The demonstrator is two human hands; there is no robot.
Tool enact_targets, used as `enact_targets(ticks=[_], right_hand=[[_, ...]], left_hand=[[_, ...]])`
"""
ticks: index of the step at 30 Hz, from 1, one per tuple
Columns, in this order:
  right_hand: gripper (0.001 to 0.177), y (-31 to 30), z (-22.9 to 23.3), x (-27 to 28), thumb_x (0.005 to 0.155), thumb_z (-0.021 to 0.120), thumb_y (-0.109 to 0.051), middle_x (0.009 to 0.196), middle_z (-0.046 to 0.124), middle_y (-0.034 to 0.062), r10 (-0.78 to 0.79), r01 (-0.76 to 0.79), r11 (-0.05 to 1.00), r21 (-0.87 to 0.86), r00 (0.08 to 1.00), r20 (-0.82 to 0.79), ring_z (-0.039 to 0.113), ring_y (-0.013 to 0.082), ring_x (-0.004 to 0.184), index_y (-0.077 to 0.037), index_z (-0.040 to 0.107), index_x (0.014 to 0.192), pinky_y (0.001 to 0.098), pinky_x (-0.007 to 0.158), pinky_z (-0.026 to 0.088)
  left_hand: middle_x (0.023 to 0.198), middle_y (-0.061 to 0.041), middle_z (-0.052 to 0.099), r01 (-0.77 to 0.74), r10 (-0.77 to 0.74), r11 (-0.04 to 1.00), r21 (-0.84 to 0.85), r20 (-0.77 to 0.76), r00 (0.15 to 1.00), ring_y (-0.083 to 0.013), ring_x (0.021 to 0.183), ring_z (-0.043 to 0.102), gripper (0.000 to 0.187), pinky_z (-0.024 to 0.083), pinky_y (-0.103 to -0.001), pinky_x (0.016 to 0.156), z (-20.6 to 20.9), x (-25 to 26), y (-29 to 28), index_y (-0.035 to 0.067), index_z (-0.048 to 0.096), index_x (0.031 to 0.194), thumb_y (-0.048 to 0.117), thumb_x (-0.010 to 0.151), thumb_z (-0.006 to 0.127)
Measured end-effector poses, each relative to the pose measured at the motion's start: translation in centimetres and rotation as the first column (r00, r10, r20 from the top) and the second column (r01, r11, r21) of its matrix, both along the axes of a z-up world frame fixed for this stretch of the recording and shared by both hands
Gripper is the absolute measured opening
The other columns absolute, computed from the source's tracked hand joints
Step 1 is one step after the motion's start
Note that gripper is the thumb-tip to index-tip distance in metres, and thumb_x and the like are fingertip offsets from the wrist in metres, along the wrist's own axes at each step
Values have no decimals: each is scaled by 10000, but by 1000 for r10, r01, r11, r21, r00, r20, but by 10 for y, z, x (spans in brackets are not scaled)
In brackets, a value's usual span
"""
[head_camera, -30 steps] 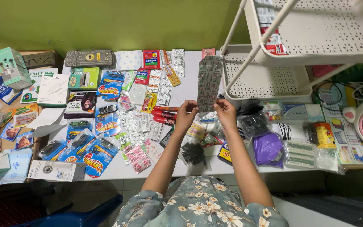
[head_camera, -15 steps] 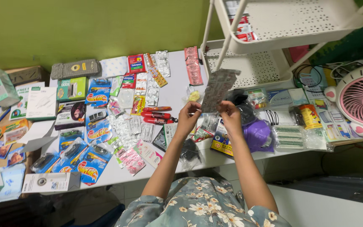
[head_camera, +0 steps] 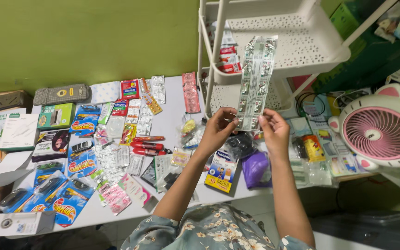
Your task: The person organizes various medicine packets and strips on a table and places them into the shelves of a white cart.
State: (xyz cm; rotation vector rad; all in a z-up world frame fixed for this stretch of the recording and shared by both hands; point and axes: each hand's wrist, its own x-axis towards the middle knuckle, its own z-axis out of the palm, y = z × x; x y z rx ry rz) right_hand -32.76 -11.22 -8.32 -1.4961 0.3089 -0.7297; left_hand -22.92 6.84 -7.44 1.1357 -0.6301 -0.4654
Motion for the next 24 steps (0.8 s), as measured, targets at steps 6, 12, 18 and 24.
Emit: enact_targets(ticks=[6,12,18,24], right_hand=[[368,-47,69,15,993,667,-32,997,697,30,76,-67,989,-133,995,61,639,58,908,16,626,1355,213,838,523],[405,-85,111,47,944,667,3,970,714,42,124,-106,974,-198,989,78,657,59,868,9,578,1340,210,809,532],[164,-109,116,87,1002,709,-50,854,700,42,-4,-1,923,-386,1000,-14,553,71,734,-28,790,1143,241,658,439],[183,-125,119,118,955,698,-100,880,777,44,-13,-5,848,-530,999,-30,692,65,780,-60,785,1110,219,729,540]], left_hand=[[956,-69,742,-154,117,974,164,213,970,-67,628,638,469,516,-245,568,62,1,-42,46,548,1419,124,977,686],[917,-57,771,-430,311,893,131,511,802,-103,581,673,571,520,-270,567,111,10,-69,116,483,1452,135,926,705],[915,-33,784,-622,371,767,154,685,627,-168,630,691,230,532,-333,614,117,39,-100,166,714,1166,193,937,714],[813,-28,759,-693,352,693,199,745,567,-183,679,717,129,471,-385,719,116,64,-116,201,776,1009,233,942,670]])
